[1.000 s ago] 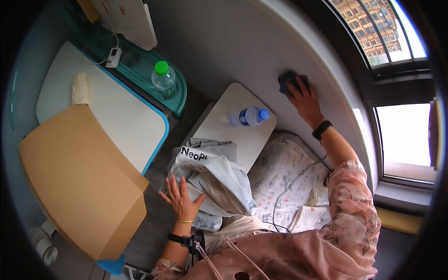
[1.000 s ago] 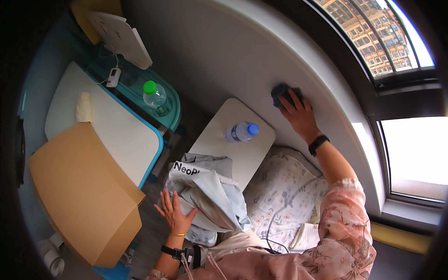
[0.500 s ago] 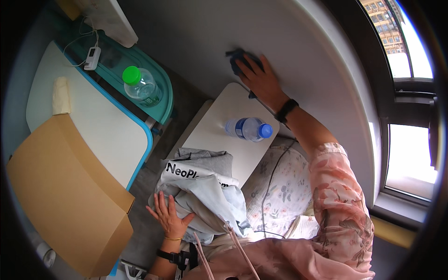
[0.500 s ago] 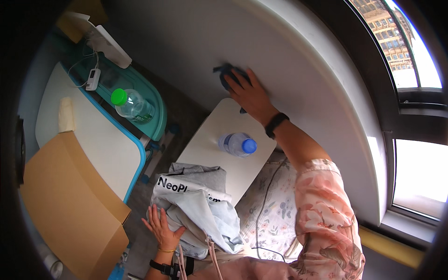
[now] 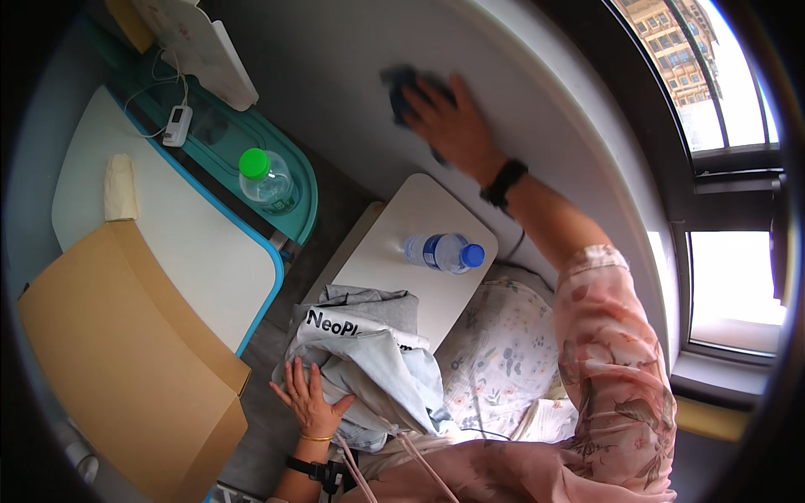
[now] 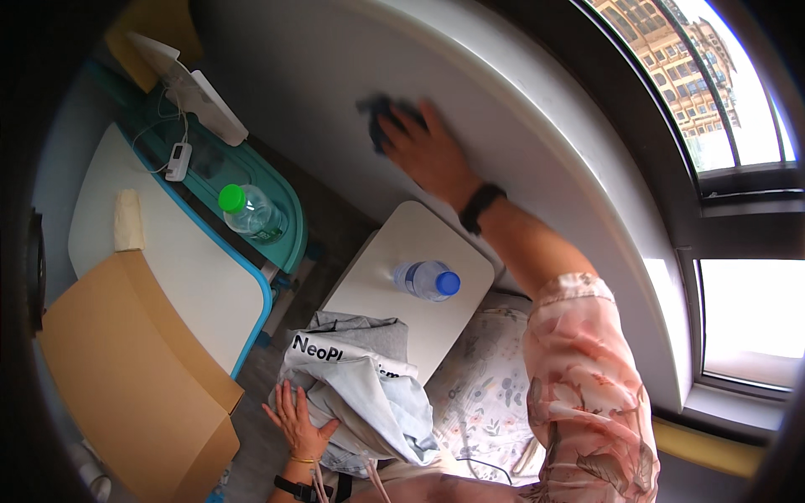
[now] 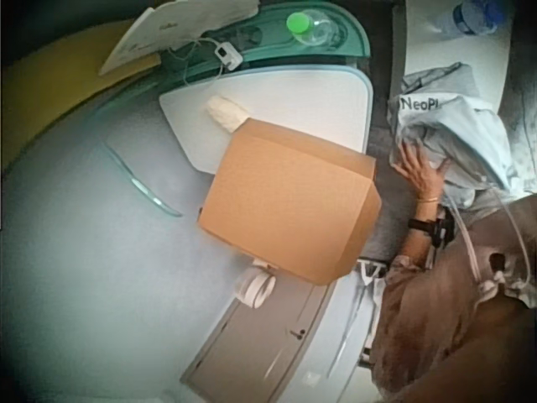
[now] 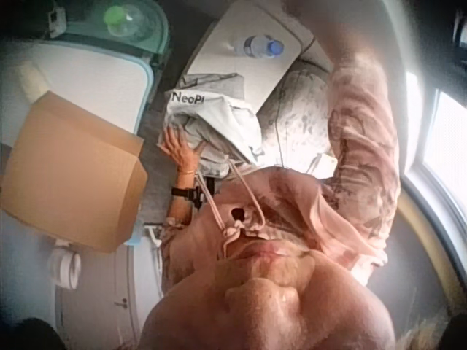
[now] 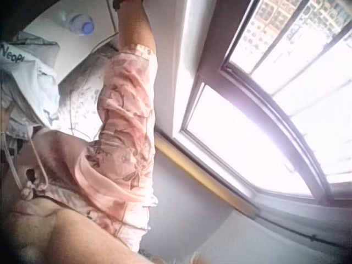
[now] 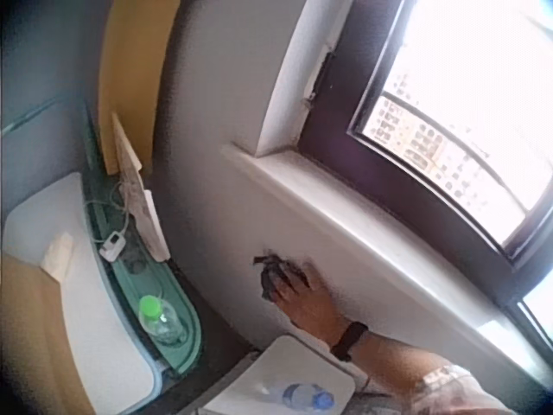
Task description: The person wipes a white wall with a blue cloth, moving around a bedroom to clean different sections near a desk, a fan, and a window.
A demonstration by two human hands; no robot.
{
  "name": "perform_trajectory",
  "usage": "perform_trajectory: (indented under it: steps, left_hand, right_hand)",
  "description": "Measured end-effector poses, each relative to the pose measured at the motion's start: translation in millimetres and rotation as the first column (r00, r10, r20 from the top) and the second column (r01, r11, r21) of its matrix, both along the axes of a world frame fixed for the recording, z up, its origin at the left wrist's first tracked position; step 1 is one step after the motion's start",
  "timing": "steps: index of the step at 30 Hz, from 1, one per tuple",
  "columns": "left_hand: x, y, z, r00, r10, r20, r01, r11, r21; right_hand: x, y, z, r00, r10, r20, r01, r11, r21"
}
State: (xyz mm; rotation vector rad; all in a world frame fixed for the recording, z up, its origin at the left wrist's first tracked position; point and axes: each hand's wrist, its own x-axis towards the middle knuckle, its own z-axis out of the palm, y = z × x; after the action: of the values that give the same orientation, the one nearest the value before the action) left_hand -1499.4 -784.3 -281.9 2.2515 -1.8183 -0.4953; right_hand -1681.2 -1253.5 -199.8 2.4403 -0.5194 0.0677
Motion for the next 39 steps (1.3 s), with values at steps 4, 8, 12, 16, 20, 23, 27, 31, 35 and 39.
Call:
perform_trajectory:
  steps: [4, 8, 12, 16, 20, 23, 27, 31, 35, 39]
  left_hand:
    - [4.4, 2.7, 4.8, 0.999, 0.032, -0.027, -0.031, 0.998, 0.046]
    - [3.5, 2.6, 3.0, 0.999, 0.048, -0.024, -0.048, 0.999, -0.002]
    - [4.5, 1.6, 8.8, 0.999, 0.028, -0.018, -0.028, 1.0, -0.006]
    - [2.3, 1.2, 2.7, 0.999, 0.031, -0.02, -0.03, 0.999, 0.021]
    - [1.4, 0.2, 4.1, 0.996, 0.062, -0.065, -0.059, 0.997, 0.052]
    - [3.9, 6.2, 6.7, 0.994, 0.091, -0.055, -0.089, 0.996, 0.026]
    - [2.4, 4.4, 8.3, 0.994, 0.081, -0.07, -0.081, 0.997, 0.003]
    - [3.2, 4.7, 12.1, 0.99, 0.089, -0.105, -0.084, 0.995, 0.055]
    - [5.7, 0.4, 15.4, 0.986, 0.086, -0.143, -0.074, 0.994, 0.084]
    - [4.1, 1.1, 32.3, 0.952, 0.158, -0.264, -0.137, 0.986, 0.095]
  right_hand:
    - [-35.8, 32.8, 36.0, 0.99, -0.136, 0.02, 0.136, 0.991, 0.0]
    - [-202.7, 125.3, 47.1, 0.908, -0.412, 0.07, 0.412, 0.911, 0.024]
    - [-201.9, 115.3, 39.2, 0.927, -0.329, 0.179, 0.348, 0.934, -0.085]
    - [-61.7, 41.8, 36.7, 0.938, -0.257, 0.233, 0.286, 0.953, -0.101]
    - [17.0, 11.0, 70.1, 0.958, -0.2, 0.205, 0.229, 0.965, -0.125]
    - [-1.2, 33.2, 68.7, 0.948, -0.287, 0.138, 0.303, 0.945, -0.119]
    - [-44.2, 44.4, 66.3, 0.965, -0.254, 0.062, 0.261, 0.943, -0.207]
    - [38.3, 1.0, 75.2, 0.982, -0.188, 0.025, 0.188, 0.953, -0.239]
    - [105.7, -42.6, 71.5, 0.997, -0.054, -0.045, 0.041, 0.965, -0.259]
    - [71.9, -17.4, 47.0, 0.986, -0.071, -0.151, 0.066, 0.997, -0.04]
